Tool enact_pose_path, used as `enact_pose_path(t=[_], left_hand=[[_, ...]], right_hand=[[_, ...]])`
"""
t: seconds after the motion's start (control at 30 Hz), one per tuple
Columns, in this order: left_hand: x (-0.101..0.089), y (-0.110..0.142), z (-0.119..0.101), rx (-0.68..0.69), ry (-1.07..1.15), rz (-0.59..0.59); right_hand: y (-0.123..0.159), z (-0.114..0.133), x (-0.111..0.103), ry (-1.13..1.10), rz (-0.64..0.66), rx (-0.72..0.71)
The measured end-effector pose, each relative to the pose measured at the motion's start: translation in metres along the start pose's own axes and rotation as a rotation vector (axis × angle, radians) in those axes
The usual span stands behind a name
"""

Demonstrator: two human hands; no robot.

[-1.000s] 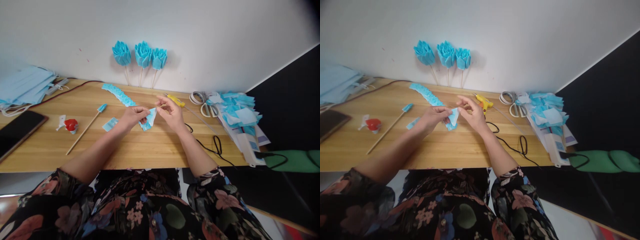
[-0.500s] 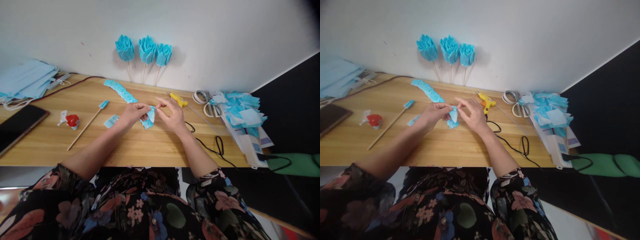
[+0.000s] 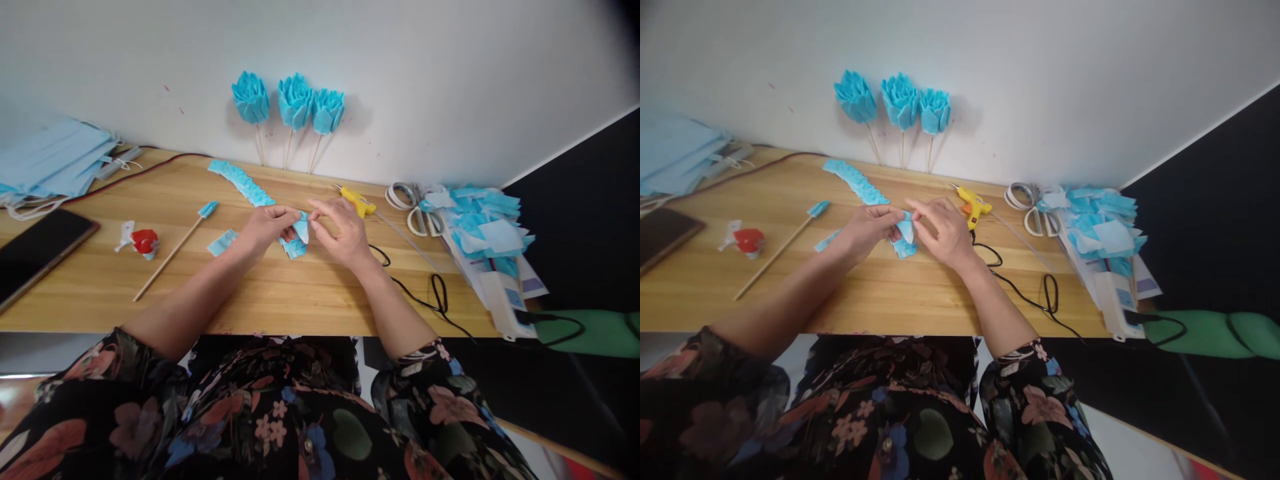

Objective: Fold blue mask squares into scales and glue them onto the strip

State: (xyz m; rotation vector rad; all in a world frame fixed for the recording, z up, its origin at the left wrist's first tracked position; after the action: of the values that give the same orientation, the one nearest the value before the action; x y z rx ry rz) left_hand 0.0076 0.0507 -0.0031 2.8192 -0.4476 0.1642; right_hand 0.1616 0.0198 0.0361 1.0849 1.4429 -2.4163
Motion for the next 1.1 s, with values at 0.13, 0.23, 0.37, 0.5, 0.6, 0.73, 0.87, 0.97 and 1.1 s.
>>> enact_pose_path(t=[0.13,0.23,0.37,0.5,0.6,0.73,0.87,0.97,1.1], left_hand=[[0.002,0.001,-0.001,-0.005,0.044,0.049],[0.005,0.001,-0.001,-0.018,0.077,0.076],[0.005,0.0,0.0,-0.011,0.114,0.094],[0.004,-0.002,0.002,0.015,0.136,0.101],[0.005,-0.002,0.001,0.024,0.118,0.106],[0.002,-0.002,0.001,0.015,0.083,0.049],[-0.002,-0.001,-0.001,0.026,0.07,-0.003],[-0.002,-0.001,-0.002,0.033,0.087,-0.009],[0.0,-0.001,-0.002,0.056,0.085,0.017]], right_hand=[[0.0,0.002,-0.002,-0.008,0.014,0.017],[-0.001,0.003,-0.003,-0.017,0.016,0.027],[-0.001,0.004,-0.003,-0.006,0.019,0.022],[-0.001,0.005,-0.003,-0.006,0.013,-0.005],[-0.002,0.005,-0.002,-0.01,0.028,0.004],[-0.003,0.008,-0.001,-0.036,0.045,0.038],[-0.002,0.005,-0.008,-0.131,-0.09,0.14],[0.003,-0.007,-0.009,-0.266,-0.206,0.279],[0.009,-0.023,0.007,-0.445,-0.127,0.462]])
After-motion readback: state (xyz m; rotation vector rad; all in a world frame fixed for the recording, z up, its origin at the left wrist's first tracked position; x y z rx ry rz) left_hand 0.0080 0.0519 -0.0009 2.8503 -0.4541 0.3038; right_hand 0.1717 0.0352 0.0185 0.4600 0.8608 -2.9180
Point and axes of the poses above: each hand's wrist, its own y-axis away from the middle knuckle, its own x-axis out of the palm, z = x × y, the point moved 6 cm from there along -y, towards the middle knuckle, and after that the axes turned 9 degrees about -x, right-handed, at the moved point
